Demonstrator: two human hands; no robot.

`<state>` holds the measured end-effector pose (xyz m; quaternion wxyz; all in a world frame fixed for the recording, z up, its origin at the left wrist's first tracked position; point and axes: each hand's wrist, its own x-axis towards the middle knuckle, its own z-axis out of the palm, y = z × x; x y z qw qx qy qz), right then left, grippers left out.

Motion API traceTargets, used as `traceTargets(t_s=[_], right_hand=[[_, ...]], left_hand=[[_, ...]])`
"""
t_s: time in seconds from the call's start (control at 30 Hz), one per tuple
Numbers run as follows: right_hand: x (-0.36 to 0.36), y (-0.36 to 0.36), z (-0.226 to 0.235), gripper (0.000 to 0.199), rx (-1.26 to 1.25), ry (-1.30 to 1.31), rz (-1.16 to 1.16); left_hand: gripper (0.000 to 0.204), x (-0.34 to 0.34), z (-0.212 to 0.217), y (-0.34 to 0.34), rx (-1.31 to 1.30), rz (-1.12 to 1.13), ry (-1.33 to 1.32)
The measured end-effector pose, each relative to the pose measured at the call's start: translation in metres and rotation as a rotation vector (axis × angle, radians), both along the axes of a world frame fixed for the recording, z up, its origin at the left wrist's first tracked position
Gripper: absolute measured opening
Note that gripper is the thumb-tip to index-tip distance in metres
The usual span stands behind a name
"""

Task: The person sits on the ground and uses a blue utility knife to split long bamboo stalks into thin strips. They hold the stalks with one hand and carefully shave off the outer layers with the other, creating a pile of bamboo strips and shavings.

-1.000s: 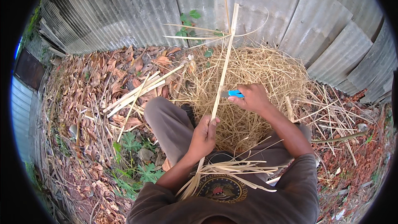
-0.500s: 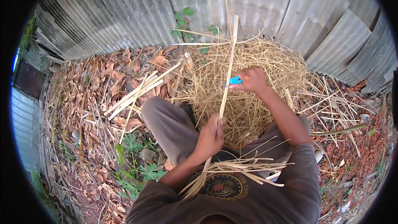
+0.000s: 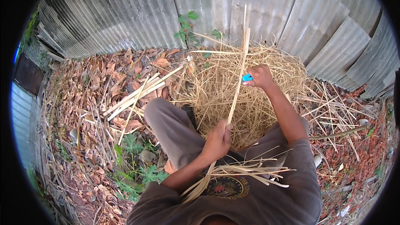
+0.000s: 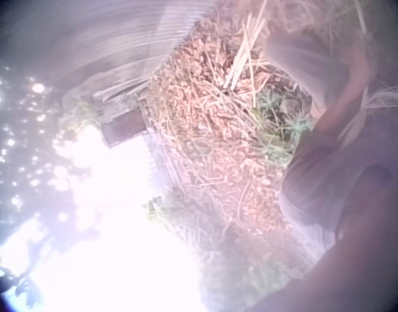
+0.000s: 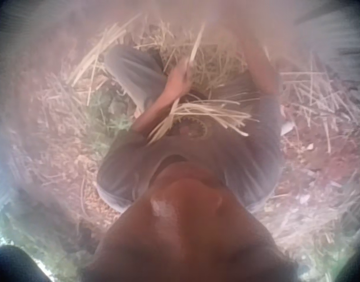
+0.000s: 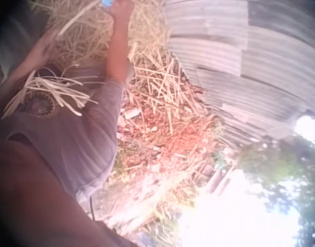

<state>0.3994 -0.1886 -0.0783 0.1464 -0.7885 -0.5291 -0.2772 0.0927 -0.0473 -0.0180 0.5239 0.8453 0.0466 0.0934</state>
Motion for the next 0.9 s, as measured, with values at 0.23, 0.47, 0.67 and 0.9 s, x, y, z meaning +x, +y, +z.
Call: traceTargets(t_s=[0.23,0.47,0.67,0.9], right_hand=[[0.016,-0.006,-0.012,0.074,-0.009,0.008,-0.025],[-0.03,0.023,0.015,0.07,-0.066,0.166,-0.156],[-0.089,0.041,0.053,0.073,0.067,1.672,-0.069],[-0.058,0.023,0.053,0.07,-0.032,0.176,-0.306]], left_hand=[[0.009,-0.003,0.001,-0.002,-0.021,-0.013,0.061],[0.007,-0.025,0.014,0.001,-0.067,0.061,0.087],[0.007,-0.031,0.011,0.007,-0.104,0.084,0.052],[0.013,-0.024,0.019,0.012,-0.14,0.059,0.049]])
